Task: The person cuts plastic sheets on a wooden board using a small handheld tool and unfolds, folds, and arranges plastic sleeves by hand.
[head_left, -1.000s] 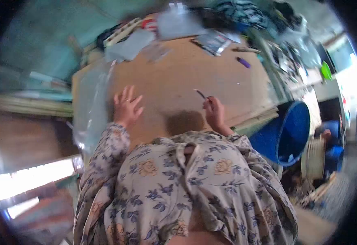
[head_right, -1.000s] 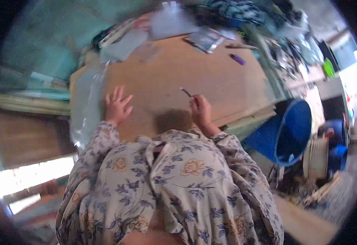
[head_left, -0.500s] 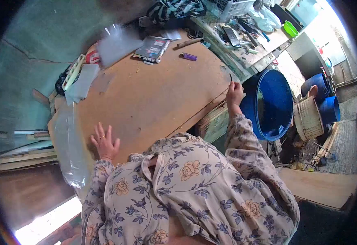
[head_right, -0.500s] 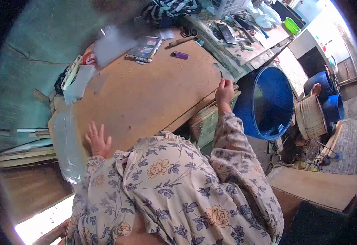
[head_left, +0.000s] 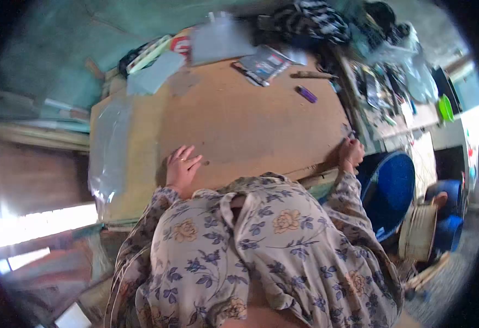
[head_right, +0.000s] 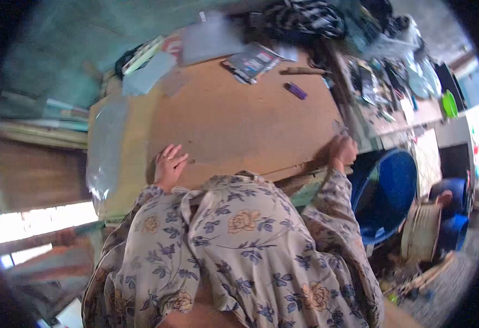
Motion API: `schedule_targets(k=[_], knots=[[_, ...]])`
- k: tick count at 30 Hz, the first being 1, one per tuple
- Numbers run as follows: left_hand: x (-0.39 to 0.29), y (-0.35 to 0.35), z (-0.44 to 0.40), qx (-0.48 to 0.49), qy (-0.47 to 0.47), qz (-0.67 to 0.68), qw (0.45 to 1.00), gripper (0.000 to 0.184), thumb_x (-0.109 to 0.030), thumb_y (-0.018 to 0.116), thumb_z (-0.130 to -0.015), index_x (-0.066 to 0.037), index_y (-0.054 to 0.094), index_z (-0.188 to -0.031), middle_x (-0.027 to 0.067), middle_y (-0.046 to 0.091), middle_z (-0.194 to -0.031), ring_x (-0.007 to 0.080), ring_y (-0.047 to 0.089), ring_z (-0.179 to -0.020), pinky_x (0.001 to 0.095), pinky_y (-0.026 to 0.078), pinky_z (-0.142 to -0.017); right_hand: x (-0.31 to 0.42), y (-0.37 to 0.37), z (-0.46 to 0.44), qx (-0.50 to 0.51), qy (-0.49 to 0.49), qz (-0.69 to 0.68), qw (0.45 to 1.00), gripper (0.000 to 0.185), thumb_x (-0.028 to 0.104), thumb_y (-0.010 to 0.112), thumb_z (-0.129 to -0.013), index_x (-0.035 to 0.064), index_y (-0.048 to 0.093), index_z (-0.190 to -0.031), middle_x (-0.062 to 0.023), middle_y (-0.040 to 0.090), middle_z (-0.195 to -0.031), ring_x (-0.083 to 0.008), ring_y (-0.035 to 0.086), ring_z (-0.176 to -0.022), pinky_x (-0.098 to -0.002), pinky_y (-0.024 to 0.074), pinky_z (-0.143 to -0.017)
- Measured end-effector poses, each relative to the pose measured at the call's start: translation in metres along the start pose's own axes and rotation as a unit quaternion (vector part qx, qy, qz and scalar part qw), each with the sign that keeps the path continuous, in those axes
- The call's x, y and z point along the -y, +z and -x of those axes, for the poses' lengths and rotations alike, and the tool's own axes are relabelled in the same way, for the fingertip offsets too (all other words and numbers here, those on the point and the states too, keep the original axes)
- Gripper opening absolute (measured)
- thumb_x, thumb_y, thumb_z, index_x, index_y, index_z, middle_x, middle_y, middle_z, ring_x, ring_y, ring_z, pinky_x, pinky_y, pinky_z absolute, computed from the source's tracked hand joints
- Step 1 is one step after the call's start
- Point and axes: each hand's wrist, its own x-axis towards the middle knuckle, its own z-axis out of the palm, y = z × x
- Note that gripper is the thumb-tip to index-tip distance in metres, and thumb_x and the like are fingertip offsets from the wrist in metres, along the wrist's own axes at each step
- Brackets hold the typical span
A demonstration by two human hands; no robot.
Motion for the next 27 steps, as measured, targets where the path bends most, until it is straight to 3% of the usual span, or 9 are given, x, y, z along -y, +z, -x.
schedule_targets(k=[5, 8, 10, 12, 14, 18, 20, 24, 27], knots=[[0.005, 0.012, -0.019, -0.082, 0.038, 0.042, 0.995, 0.014, -0.019, 0.051, -0.076, -0.008, 0.059, -0.080, 0.0097, 0.058, -0.087, 0.0264, 0.054, -0.085, 0.0367, 0.044, -0.073, -0.005, -0.002, -0.002, 0.003, -0.026, -0.024, 0.999, 0.032, 0.041, 0.058, -0.072, 0.0141, 0.061, -0.089, -0.0115, 0.056, -0.091, -0.0311, 0.053, -0.089, -0.0418, 0.0436, -0.074], [0.004, 0.011, -0.033, -0.111, -0.062, -0.025, 0.992, 0.011, -0.017, 0.047, -0.076, -0.007, 0.054, -0.074, 0.0120, 0.056, -0.075, 0.0288, 0.056, -0.071, 0.0393, 0.046, -0.061, 0.039, -0.022, 0.008, -0.037, -0.042, -0.066, 0.996, 0.036, 0.032, 0.065, -0.069, 0.0096, 0.056, -0.096, -0.0122, 0.055, -0.094, -0.0305, 0.051, -0.094, -0.0404, 0.0416, -0.078], [0.000, -0.011, -0.051, -0.093, -0.033, -0.068, 0.993, 0.010, -0.015, 0.045, -0.076, -0.009, 0.052, -0.075, 0.0127, 0.055, -0.066, 0.0300, 0.056, -0.061, 0.0400, 0.045, -0.052, 0.076, -0.029, 0.025, -0.049, -0.264, -0.312, 0.911, 0.045, 0.022, 0.071, -0.065, 0.0039, 0.052, -0.101, -0.0145, 0.052, -0.100, -0.0316, 0.047, -0.099, -0.0398, 0.0386, -0.083], [0.011, 0.008, -0.064, -0.184, 0.035, 0.002, 0.982, 0.009, -0.016, 0.046, -0.076, -0.009, 0.051, -0.078, 0.0118, 0.053, -0.061, 0.0292, 0.056, -0.061, 0.0400, 0.045, -0.052, 0.142, -0.069, 0.073, 0.079, -0.459, -0.333, 0.820, 0.063, 0.018, 0.074, -0.061, 0.0009, 0.043, -0.114, -0.0196, 0.045, -0.114, -0.0356, 0.042, -0.106, -0.0406, 0.0327, -0.092], [-0.008, -0.027, -0.073, -0.089, 0.026, -0.034, 0.995, 0.010, -0.022, 0.048, -0.082, -0.012, 0.052, -0.082, 0.0097, 0.053, -0.068, 0.0310, 0.055, -0.063, 0.0425, 0.042, -0.054, 0.203, -0.130, 0.122, 0.201, -0.564, -0.329, 0.731, 0.066, 0.019, 0.073, -0.061, 0.0040, 0.041, -0.117, -0.0183, 0.043, -0.118, -0.0366, 0.040, -0.109, -0.0415, 0.0301, -0.094], [-0.037, -0.082, -0.062, -0.201, 0.056, 0.019, 0.978, 0.016, -0.027, 0.057, -0.076, -0.013, 0.052, -0.083, 0.0094, 0.053, -0.066, 0.0287, 0.055, -0.062, 0.0391, 0.043, -0.054, 0.253, -0.125, 0.169, 0.178, -0.668, -0.223, 0.687, 0.062, 0.020, 0.068, -0.064, 0.0068, 0.041, -0.118, -0.0144, 0.048, -0.113, -0.0353, 0.043, -0.107, -0.0435, 0.0320, -0.092], [-0.043, -0.110, -0.051, -0.103, -0.065, 0.092, 0.988, 0.020, -0.023, 0.060, -0.069, -0.012, 0.054, -0.083, 0.0123, 0.056, -0.070, 0.0288, 0.057, -0.067, 0.0392, 0.045, -0.056, 0.263, -0.109, 0.174, 0.279, -0.651, -0.208, 0.675, 0.051, 0.019, 0.063, -0.067, 0.0070, 0.046, -0.113, -0.0123, 0.055, -0.102, -0.0326, 0.050, -0.097, -0.0420, 0.0375, -0.085], [0.003, -0.131, -0.025, -0.041, -0.058, 0.093, 0.993, 0.020, -0.022, 0.062, -0.067, -0.009, 0.057, -0.081, 0.0104, 0.058, -0.070, 0.0279, 0.058, -0.067, 0.0381, 0.044, -0.058, 0.288, -0.107, 0.178, 0.356, -0.663, -0.247, 0.610, 0.029, 0.016, 0.059, -0.069, 0.0050, 0.056, -0.095, -0.0128, 0.060, -0.084, -0.0304, 0.056, -0.081, -0.0391, 0.0430, -0.074], [0.055, -0.166, -0.007, 0.070, -0.094, 0.186, 0.976, 0.015, -0.017, 0.060, -0.066, -0.005, 0.058, -0.076, 0.0088, 0.060, -0.069, 0.0241, 0.059, -0.066, 0.0333, 0.044, -0.059, 0.334, -0.115, 0.170, 0.505, -0.696, -0.156, 0.486, 0.012, 0.014, 0.059, -0.066, 0.0044, 0.061, -0.072, -0.0153, 0.060, -0.073, -0.0299, 0.059, -0.070, -0.0371, 0.0452, -0.064]])
